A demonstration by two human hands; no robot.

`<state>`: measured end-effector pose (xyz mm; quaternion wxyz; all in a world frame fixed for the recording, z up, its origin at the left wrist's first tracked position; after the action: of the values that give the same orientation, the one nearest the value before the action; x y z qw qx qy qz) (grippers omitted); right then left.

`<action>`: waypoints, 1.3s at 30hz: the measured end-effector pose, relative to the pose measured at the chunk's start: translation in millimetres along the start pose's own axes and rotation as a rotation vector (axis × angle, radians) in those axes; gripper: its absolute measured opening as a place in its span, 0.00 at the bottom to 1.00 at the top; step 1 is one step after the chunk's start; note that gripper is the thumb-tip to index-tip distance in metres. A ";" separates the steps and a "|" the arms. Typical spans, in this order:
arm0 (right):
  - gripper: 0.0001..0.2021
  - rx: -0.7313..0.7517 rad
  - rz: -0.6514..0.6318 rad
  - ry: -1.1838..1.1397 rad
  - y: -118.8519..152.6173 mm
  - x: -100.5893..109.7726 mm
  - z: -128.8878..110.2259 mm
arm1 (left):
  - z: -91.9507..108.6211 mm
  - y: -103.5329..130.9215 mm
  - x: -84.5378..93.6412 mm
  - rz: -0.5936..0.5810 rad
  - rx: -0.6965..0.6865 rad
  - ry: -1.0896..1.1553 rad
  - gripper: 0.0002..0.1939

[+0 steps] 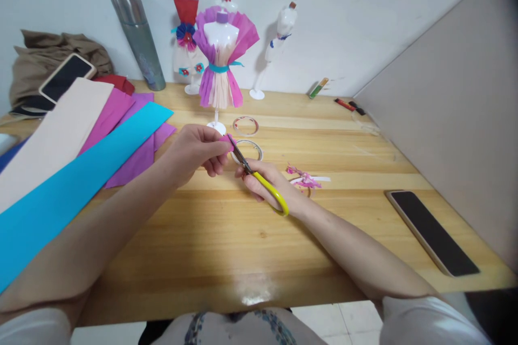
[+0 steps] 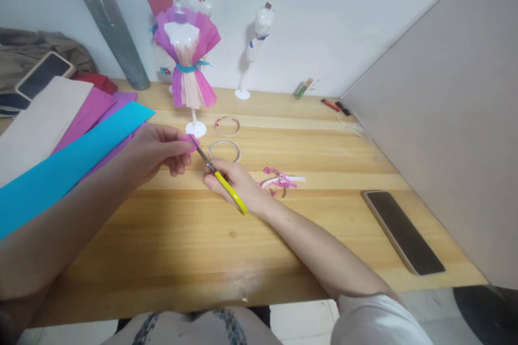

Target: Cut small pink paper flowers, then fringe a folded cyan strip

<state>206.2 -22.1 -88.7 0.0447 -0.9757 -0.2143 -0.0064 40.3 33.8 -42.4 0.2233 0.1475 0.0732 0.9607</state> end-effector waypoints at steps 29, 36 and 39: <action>0.25 -0.016 -0.011 -0.116 4.4 -1.0 6.9 | -3.7 -4.3 -0.4 -0.064 0.003 0.118 0.12; 0.24 -0.029 -0.009 -0.090 4.0 -1.5 3.6 | -1.3 -1.2 -3.9 -0.040 0.033 0.127 0.09; 0.24 -0.017 -0.006 -0.085 3.1 -1.5 3.4 | 0.5 0.3 -5.7 -0.028 0.039 0.120 0.08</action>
<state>206.0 -25.2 -92.3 0.0272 -0.9748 -0.2190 0.0332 45.3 31.0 -43.3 0.2291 0.0927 0.1074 0.9630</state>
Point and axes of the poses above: each hand's wrist, its own y-axis away from the middle knuckle, its own x-axis out of the back of the hand, z = x × y, the point moved 4 cm from there along -y, towards the middle knuckle, and after that the axes turned 14 degrees about -y, right-handed, at the moved point
